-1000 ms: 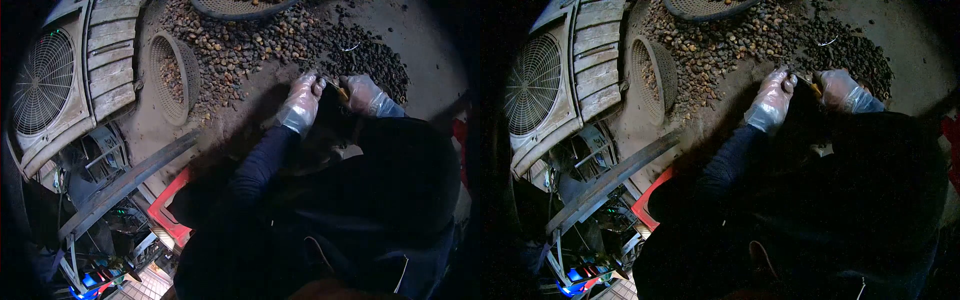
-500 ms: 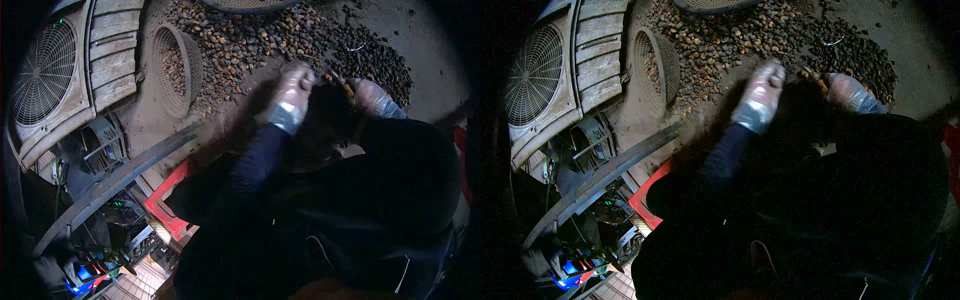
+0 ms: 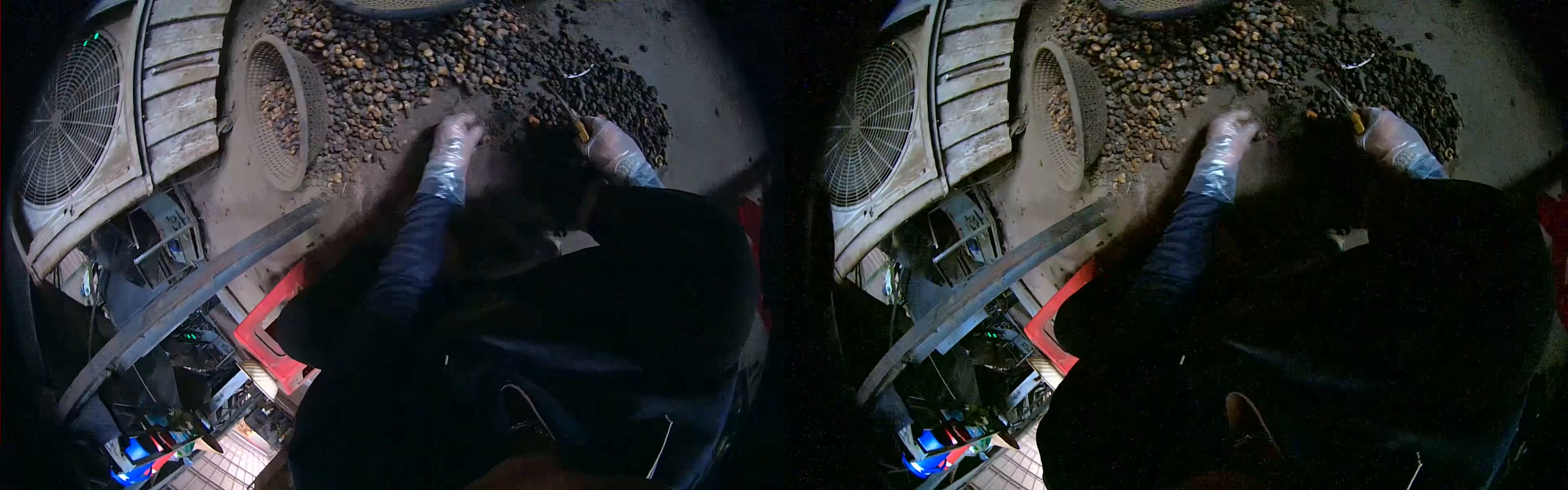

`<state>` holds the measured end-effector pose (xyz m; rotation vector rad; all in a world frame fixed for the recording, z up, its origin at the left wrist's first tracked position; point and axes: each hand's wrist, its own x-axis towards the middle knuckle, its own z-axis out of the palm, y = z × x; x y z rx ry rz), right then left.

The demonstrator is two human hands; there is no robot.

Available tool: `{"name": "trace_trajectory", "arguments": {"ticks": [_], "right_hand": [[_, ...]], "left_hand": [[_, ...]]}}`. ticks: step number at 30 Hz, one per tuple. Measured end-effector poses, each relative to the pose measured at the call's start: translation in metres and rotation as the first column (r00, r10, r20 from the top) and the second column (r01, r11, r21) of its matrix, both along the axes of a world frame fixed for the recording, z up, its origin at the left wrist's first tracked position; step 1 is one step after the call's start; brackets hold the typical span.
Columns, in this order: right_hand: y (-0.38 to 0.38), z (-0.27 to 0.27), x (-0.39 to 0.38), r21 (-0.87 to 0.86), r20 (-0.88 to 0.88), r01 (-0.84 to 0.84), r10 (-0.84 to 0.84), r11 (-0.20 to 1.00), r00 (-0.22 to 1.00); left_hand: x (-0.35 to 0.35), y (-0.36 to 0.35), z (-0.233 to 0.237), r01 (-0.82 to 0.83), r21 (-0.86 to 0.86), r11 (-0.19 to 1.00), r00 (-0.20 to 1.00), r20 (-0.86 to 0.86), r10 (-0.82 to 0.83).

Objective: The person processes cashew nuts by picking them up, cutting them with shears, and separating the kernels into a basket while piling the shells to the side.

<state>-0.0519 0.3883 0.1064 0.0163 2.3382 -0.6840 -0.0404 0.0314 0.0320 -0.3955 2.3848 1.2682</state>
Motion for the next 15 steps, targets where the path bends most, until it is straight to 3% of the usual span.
{"name": "trace_trajectory", "arguments": {"ticks": [2, 3, 5, 8, 9, 10, 11, 13, 14, 15], "right_hand": [[0.004, -0.001, 0.002, -0.031, 0.021, 0.014, -0.013, 0.999, 1.0], [0.007, -0.009, 0.005, -0.009, -0.013, 0.026, -0.026, 1.0, 1.0], [0.013, -0.018, 0.006, 0.011, -0.053, 0.043, -0.043, 0.999, 0.998], [0.01, -0.015, 0.005, -0.073, 0.011, 0.137, -0.137, 0.988, 0.991], [0.009, -0.013, 0.003, -0.025, 0.024, 0.139, -0.138, 0.99, 0.99], [0.009, -0.01, 0.001, 0.025, 0.041, 0.136, -0.137, 0.99, 0.99], [0.012, -0.012, 0.004, 0.026, 0.05, 0.142, -0.143, 0.99, 0.988], [0.016, -0.018, 0.006, -0.117, 0.063, 0.203, -0.197, 0.972, 0.978], [0.018, -0.018, 0.008, -0.116, 0.07, 0.2, -0.193, 0.973, 0.979], [0.019, -0.017, 0.009, -0.127, 0.07, 0.192, -0.184, 0.973, 0.98]], "left_hand": [[0.013, 0.001, -0.034, 0.195, -0.257, 0.947, 0.89, -0.359, -0.281], [0.014, 0.004, -0.033, 0.192, -0.253, 0.948, 0.89, -0.361, -0.277], [0.011, 0.013, -0.014, 0.381, -0.45, 0.808, 0.894, -0.043, -0.446], [0.011, 0.012, -0.012, 0.42, -0.39, 0.819, 0.88, -0.045, -0.473], [0.001, 0.022, -0.021, 0.229, -0.322, 0.919, 0.973, 0.099, -0.207], [-0.009, 0.036, 0.03, 0.167, 0.061, 0.984, 0.986, -0.009, -0.167], [-0.024, 0.037, 0.051, 0.032, 0.333, 0.942, 0.999, -0.021, -0.026], [-0.07, 0.036, 0.105, -0.208, 0.782, 0.587, 0.952, 0.023, 0.306], [-0.091, 0.035, 0.14, -0.229, 0.901, 0.37, 0.906, 0.058, 0.418], [-0.112, 0.038, 0.163, -0.21, 0.944, 0.255, 0.886, 0.073, 0.457]]}}
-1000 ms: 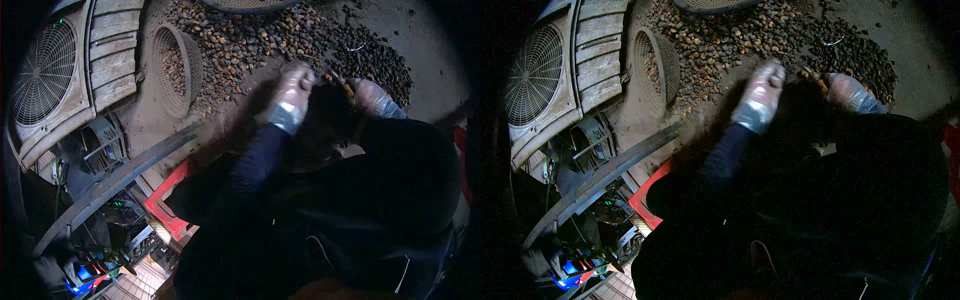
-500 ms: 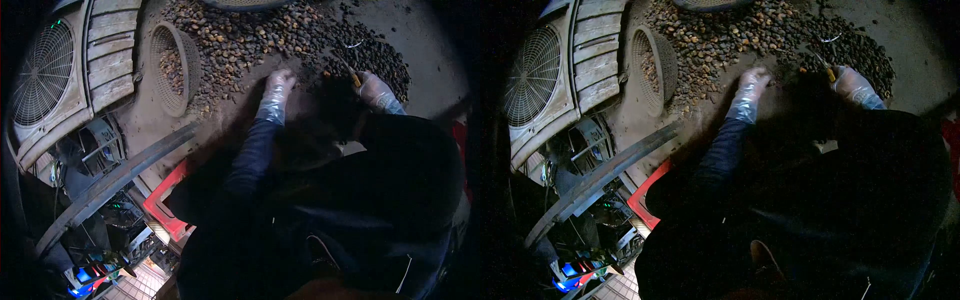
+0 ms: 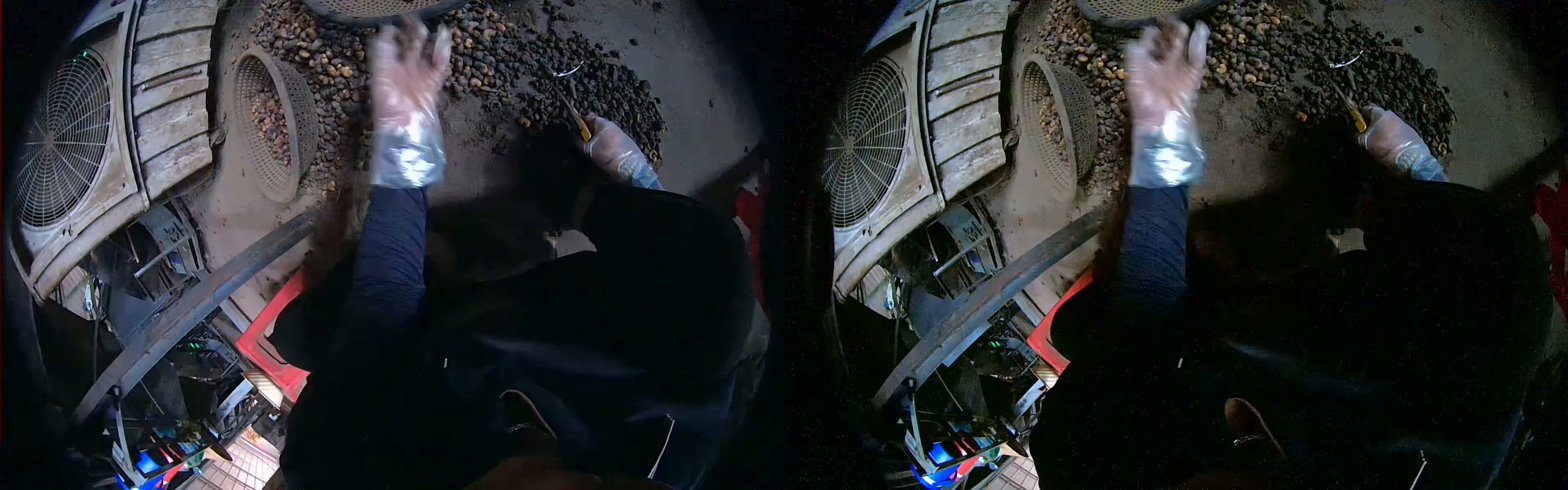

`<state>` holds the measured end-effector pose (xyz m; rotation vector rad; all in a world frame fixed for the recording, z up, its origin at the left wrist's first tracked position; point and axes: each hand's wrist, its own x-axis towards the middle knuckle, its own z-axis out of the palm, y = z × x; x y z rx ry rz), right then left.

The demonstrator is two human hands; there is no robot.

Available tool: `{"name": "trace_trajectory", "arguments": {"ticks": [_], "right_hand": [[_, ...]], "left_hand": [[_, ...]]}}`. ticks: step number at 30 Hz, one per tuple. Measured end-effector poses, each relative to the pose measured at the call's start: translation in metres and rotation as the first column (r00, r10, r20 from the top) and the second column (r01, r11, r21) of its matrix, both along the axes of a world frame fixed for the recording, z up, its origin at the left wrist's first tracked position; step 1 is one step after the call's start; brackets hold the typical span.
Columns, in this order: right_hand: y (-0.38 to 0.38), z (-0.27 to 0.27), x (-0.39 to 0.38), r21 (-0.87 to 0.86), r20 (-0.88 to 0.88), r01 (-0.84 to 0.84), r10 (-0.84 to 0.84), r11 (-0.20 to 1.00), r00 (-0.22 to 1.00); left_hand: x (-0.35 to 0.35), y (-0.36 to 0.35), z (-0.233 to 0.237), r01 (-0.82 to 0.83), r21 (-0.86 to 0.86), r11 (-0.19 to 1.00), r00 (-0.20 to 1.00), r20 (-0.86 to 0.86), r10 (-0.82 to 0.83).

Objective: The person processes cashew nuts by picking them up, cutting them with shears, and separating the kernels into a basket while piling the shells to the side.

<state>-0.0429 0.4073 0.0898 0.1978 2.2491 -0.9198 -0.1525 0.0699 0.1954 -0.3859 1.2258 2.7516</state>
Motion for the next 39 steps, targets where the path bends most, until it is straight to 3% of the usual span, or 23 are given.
{"name": "trace_trajectory", "arguments": {"ticks": [2, 4, 5, 6, 7, 8, 9, 10, 12, 14, 15, 16, 18, 20, 22, 24, 26, 27, 28, 29, 32, 37, 39], "right_hand": [[0.0, 0.007, -0.002, -0.009, -0.01, -0.009, 0.009, 1.0, 1.0], [0.0, 0.014, -0.004, 0.093, -0.023, -0.026, 0.028, 0.995, 0.999], [0.0, 0.024, -0.007, 0.095, -0.026, -0.019, 0.021, 0.995, 0.999], [0.001, 0.039, -0.011, 0.127, 0.004, 0.034, -0.034, 0.991, 0.999], [0.004, 0.046, -0.012, 0.163, 0.032, 0.083, -0.09, 0.983, 0.995], [0.014, 0.026, -0.012, 0.249, -0.021, 0.107, -0.105, 0.962, 0.994], [0.031, 0.004, -0.011, 0.255, -0.013, 0.11, -0.111, 0.961, 0.994], [0.051, -0.017, -0.008, 0.194, -0.06, 0.197, -0.189, 0.961, 0.98], [0.068, -0.011, -0.004, 0.05, -0.04, 0.365, -0.363, 0.93, 0.931], [0.075, -0.004, 0.002, 0.035, -0.065, 0.421, -0.418, 0.906, 0.906], [0.077, -0.006, 0.002, 0.012, -0.082, 0.477, -0.475, 0.879, 0.876], [0.098, -0.052, 0.004, -0.143, -0.052, 0.495, -0.506, 0.857, 0.861], [0.086, -0.045, 0.001, -0.168, 0.012, 0.517, -0.523, 0.839, 0.852], [0.074, -0.045, -0.001, -0.181, 0.078, 0.549, -0.545, 0.816, 0.835], [0.062, -0.05, -0.001, -0.104, -0.044, 0.326, -0.332, 0.94, 0.942], [0.037, -0.024, -0.01, -0.081, 0.018, 0.253, -0.252, 0.964, 0.967], [0.012, 0.007, -0.014, -0.087, 0.029, 0.152, -0.15, 0.985, 0.988], [0.005, 0.009, -0.016, -0.085, 0.022, 0.154, -0.153, 0.984, 0.988], [-0.001, 0.008, -0.015, -0.059, 0.001, 0.087, -0.087, 0.994, 0.996], [-0.006, 0.01, -0.016, -0.033, -0.016, 0.021, -0.021, 0.999, 1.0], [-0.013, 0.02, -0.02, -0.051, 0.015, -0.082, 0.083, 0.995, 0.996], [-0.033, 0.038, -0.023, 0.079, 0.016, -0.251, 0.25, 0.965, 0.968], [-0.038, 0.045, -0.026, 0.08, 0.007, -0.33, 0.331, 0.941, 0.944]], "left_hand": [[-0.004, 0.011, 0.016, 0.005, 0.104, 0.995, 0.999, -0.048, 0.0], [-0.003, 0.024, -0.02, 0.178, -0.317, 0.932, 0.97, -0.105, -0.221], [-0.007, 0.019, -0.086, 0.31, -0.516, 0.799, 0.85, -0.226, -0.476], [0.014, 0.037, -0.106, 0.282, -0.829, 0.483, 0.834, -0.037, -0.551], [0.034, 0.056, -0.124, 0.253, -0.966, 0.053, 0.801, 0.178, -0.572], [0.054, 0.064, -0.133, 0.116, -0.984, -0.133, 0.716, 0.175, -0.676], [0.07, 0.067, -0.171, 0.123, -0.986, -0.111, 0.69, 0.166, -0.705], [0.078, 0.069, -0.186, 0.273, -0.962, -0.027, 0.727, 0.225, -0.649], [0.085, 0.075, -0.191, 0.411, -0.909, 0.073, 0.751, 0.292, -0.592], [0.081, 0.075, -0.178, 0.43, -0.899, -0.086, 0.769, 0.414, -0.486], [0.08, 0.068, -0.17, 0.473, -0.88, -0.04, 0.768, 0.435, -0.47], [0.079, 0.056, -0.163, 0.502, -0.863, 0.062, 0.781, 0.422, -0.46], [0.075, 0.028, -0.141, 0.517, -0.71, 0.477, 0.845, 0.338, -0.414], [0.063, -0.003, -0.131, 0.381, -0.604, 0.701, 0.924, 0.222, -0.31], [0.044, -0.026, -0.137, 0.275, -0.703, 0.656, 0.961, 0.184, -0.206], [0.024, -0.029, -0.152, 0.296, -0.905, 0.305, 0.953, 0.256, -0.165], [0.017, -0.021, -0.171, 0.226, -0.967, -0.121, 0.948, 0.247, -0.2], [0.015, -0.015, -0.179, 0.143, -0.961, -0.236, 0.953, 0.198, -0.228], [0.013, -0.022, -0.222, -0.125, -0.944, -0.306, 0.961, -0.039, -0.272], [0.013, -0.019, -0.217, -0.127, -0.944, -0.304, 0.96, -0.04, -0.277], [0.011, -0.018, -0.209, 0.24, -0.96, -0.141, 0.953, 0.261, -0.152], [0.039, -0.04, -0.221, 0.246, -0.966, 0.076, 0.94, 0.219, -0.26], [0.043, -0.037, -0.232, 0.368, -0.896, 0.25, 0.929, 0.344, -0.134]]}}
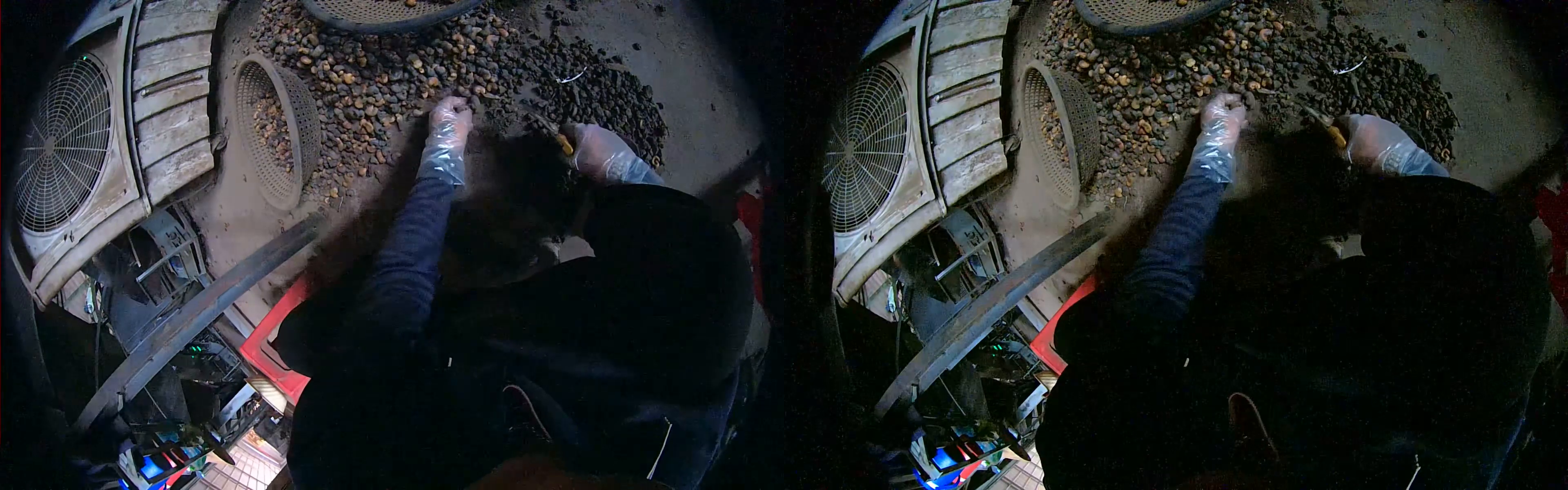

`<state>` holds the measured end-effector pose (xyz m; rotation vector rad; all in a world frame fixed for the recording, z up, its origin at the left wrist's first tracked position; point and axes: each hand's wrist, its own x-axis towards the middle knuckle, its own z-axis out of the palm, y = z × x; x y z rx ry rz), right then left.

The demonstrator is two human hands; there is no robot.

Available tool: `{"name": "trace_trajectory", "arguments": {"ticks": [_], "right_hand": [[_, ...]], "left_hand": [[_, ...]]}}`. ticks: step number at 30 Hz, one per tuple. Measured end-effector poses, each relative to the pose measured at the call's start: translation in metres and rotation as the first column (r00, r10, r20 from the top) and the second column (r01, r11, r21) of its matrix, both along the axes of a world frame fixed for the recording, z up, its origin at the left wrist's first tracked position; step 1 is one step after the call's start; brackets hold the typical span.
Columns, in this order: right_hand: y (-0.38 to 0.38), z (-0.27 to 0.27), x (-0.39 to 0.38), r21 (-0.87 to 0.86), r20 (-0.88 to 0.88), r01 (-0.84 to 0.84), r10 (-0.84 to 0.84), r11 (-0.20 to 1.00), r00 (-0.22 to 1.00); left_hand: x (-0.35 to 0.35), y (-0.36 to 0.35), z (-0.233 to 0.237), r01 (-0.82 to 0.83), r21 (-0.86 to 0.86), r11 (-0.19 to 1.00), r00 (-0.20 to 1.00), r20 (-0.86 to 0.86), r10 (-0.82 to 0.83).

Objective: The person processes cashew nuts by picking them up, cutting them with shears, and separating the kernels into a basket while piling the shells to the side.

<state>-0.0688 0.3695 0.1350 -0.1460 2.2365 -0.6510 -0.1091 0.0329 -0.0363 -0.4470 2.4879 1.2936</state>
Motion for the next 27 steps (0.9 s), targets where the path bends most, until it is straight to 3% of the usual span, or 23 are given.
{"name": "trace_trajectory", "arguments": {"ticks": [2, 4, 6, 8, 10, 12, 13, 14, 16, 17, 18, 20, 21, 23, 25, 27], "right_hand": [[-0.001, -0.007, 0.001, -0.005, -0.008, -0.067, 0.067, 0.998, 0.998], [-0.002, -0.015, 0.0, -0.01, -0.03, -0.133, 0.132, 0.991, 0.991], [-0.001, -0.022, 0.005, -0.102, -0.123, -0.146, 0.133, 0.984, 0.983], [-0.002, -0.016, 0.003, -0.109, -0.09, -0.116, 0.107, 0.987, 0.99], [-0.002, -0.02, 0.004, -0.116, -0.057, -0.098, 0.091, 0.988, 0.994], [0.004, -0.038, 0.008, -0.05, -0.054, -0.067, 0.064, 0.996, 0.996], [0.003, -0.034, 0.008, -0.048, -0.053, -0.068, 0.066, 0.997, 0.996], [0.002, -0.027, 0.008, -0.079, -0.052, -0.04, 0.036, 0.996, 0.998], [0.004, -0.028, 0.01, -0.109, -0.047, -0.015, 0.01, 0.994, 0.999], [0.006, -0.035, 0.011, -0.111, -0.048, -0.017, 0.012, 0.994, 0.999], [0.007, -0.042, 0.01, -0.113, -0.05, -0.018, 0.012, 0.993, 0.999], [0.007, -0.045, 0.008, -0.113, -0.025, -0.03, 0.027, 0.993, 0.999], [0.007, -0.046, 0.008, -0.113, 0.003, -0.038, 0.038, 0.993, 0.999], [0.006, -0.044, 0.011, -0.095, -0.02, -0.041, 0.039, 0.995, 0.999], [0.005, -0.041, 0.011, -0.081, -0.045, -0.045, 0.042, 0.996, 0.998], [0.004, -0.041, 0.009, -0.007, -0.088, -0.092, 0.091, 0.996, 0.992]], "left_hand": [[0.021, 0.023, 0.055, -0.131, 0.4, 0.907, 0.986, 0.145, 0.079], [0.03, 0.038, 0.095, -0.235, 0.617, 0.752, 0.965, 0.244, 0.101], [0.039, 0.038, 0.125, -0.272, 0.678, 0.683, 0.952, 0.294, 0.087], [0.045, 0.031, 0.137, -0.383, 0.817, 0.432, 0.922, 0.363, 0.132], [0.05, 0.028, 0.155, -0.428, 0.821, 0.378, 0.904, 0.389, 0.178], [0.049, 0.029, 0.169, -0.464, 0.83, 0.309, 0.872, 0.367, 0.324], [0.047, 0.017, 0.145, -0.415, 0.827, 0.38, 0.902, 0.317, 0.294], [0.04, 0.01, 0.125, -0.415, 0.828, 0.378, 0.902, 0.318, 0.292], [0.022, 0.003, 0.095, -0.244, 0.603, 0.76, 0.964, 0.068, 0.256], [0.004, 0.013, 0.098, -0.275, 0.394, 0.877, 0.961, 0.096, 0.258], [-0.008, 0.02, 0.098, -0.278, 0.394, 0.876, 0.96, 0.095, 0.262], [-0.023, 0.029, 0.09, -0.111, 0.144, 0.983, 0.993, 0.049, 0.105], [-0.029, 0.03, 0.085, 0.006, -0.035, 0.999, 1.0, 0.027, -0.005], [-0.03, 0.03, 0.074, 0.128, -0.177, 0.976, 0.992, 0.021, -0.126], [-0.025, 0.026, 0.073, 0.175, -0.163, 0.971, 0.985, 0.017, -0.174], [-0.016, 0.026, 0.082, 0.101, 0.064, 0.993, 0.995, 0.012, -0.102]]}}
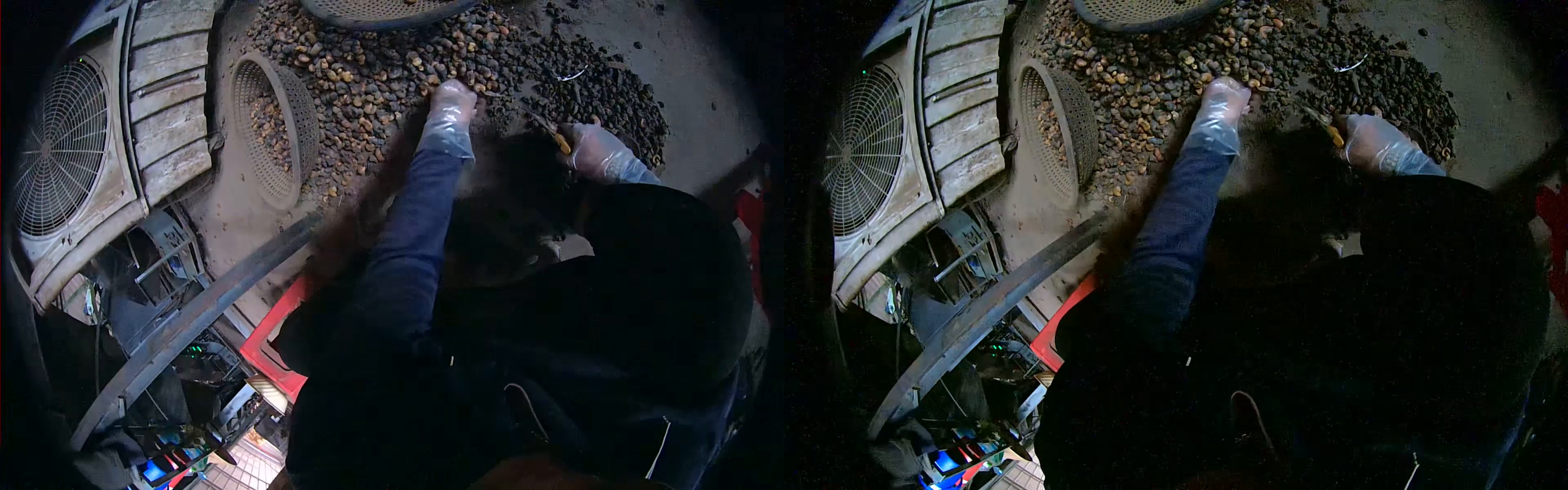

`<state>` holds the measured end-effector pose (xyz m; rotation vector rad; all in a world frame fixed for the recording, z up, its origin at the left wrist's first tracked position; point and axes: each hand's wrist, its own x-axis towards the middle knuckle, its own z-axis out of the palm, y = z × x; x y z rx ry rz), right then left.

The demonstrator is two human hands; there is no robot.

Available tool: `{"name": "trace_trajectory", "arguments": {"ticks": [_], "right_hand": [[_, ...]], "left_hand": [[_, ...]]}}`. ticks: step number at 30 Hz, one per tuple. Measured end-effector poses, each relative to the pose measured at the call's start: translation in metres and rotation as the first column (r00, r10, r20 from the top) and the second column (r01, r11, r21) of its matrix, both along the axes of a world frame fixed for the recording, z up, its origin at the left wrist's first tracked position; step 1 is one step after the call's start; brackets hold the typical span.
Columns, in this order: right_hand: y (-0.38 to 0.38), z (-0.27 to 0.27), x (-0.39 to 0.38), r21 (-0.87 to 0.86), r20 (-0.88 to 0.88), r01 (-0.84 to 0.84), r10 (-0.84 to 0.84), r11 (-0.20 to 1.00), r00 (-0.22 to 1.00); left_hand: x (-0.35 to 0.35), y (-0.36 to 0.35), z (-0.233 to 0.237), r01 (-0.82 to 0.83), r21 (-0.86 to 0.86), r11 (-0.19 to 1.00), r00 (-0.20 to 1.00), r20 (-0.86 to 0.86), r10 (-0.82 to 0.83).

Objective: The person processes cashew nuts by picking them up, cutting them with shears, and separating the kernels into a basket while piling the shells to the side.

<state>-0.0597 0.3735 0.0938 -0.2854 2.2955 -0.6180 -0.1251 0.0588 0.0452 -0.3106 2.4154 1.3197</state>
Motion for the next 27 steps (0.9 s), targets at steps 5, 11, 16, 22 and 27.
{"name": "trace_trajectory", "arguments": {"ticks": [5, 11, 16, 22, 27], "right_hand": [[-0.011, 0.024, -0.004, -0.077, -0.122, -0.044, 0.035, 0.996, 0.992], [-0.015, 0.028, -0.002, -0.102, -0.17, -0.057, 0.039, 0.993, 0.985], [-0.01, 0.013, 0.001, -0.142, -0.132, -0.062, 0.043, 0.988, 0.99], [-0.013, 0.004, 0.001, 0.194, 0.089, -0.194, 0.18, 0.962, 0.98], [-0.024, 0.051, -0.001, 0.216, 0.091, -0.149, 0.132, 0.965, 0.987]], "left_hand": [[0.041, 0.037, 0.077, -0.482, 0.713, 0.509, 0.868, 0.466, 0.171], [0.068, 0.066, 0.066, -0.67, 0.655, 0.349, 0.739, 0.633, 0.23], [0.071, 0.074, 0.064, -0.71, 0.634, 0.305, 0.703, 0.664, 0.254], [0.082, 0.08, 0.045, -0.784, 0.592, 0.186, 0.62, 0.733, 0.28], [0.09, 0.085, 0.035, -0.793, 0.603, 0.088, 0.6, 0.749, 0.281]]}}
